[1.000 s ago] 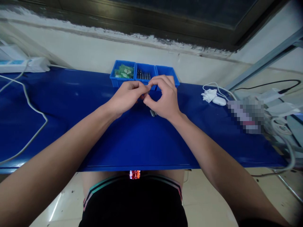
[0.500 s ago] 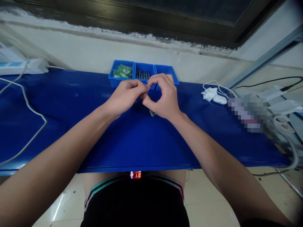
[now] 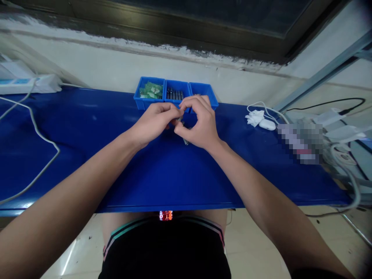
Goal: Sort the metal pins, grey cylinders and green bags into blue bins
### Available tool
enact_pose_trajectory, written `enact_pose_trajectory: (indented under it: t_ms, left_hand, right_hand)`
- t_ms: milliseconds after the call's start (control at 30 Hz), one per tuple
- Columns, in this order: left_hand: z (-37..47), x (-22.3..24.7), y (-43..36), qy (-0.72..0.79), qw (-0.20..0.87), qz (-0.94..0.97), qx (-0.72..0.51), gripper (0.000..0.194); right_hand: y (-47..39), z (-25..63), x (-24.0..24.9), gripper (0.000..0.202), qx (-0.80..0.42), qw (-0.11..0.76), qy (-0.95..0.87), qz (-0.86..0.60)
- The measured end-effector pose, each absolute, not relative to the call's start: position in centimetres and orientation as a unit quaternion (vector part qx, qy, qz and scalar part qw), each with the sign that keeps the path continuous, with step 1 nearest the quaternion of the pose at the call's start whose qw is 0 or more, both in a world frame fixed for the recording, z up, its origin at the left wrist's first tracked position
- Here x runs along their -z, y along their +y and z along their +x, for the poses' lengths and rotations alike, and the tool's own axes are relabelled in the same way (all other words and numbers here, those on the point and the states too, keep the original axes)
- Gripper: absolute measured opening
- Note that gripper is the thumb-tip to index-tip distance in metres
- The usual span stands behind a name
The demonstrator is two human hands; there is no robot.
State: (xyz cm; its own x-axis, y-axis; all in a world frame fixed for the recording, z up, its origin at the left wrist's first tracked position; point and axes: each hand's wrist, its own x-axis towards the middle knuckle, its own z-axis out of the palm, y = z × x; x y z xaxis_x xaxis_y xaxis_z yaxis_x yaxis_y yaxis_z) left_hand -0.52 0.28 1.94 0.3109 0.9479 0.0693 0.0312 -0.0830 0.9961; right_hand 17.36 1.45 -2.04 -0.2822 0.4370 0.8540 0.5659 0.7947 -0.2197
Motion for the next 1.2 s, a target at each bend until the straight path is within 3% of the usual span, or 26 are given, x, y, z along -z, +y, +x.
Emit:
enact_pose_trajectory:
  t_ms: [233,1200]
  left_hand:
    - [-0.55,-2.08,0.20,0.396,0.541,0.603,-0.433,0.021]
    - [-0.75,-1.97,0.24,0.406,0.530,0.611,-0.424,0.022]
  right_hand:
    - [1.11,17.13,1.61,0.025,0.074,0.534,-0.787,-0.300]
    - [1.16,17.23,1.69,0.022,0.050,0.494,-0.792,-0.355]
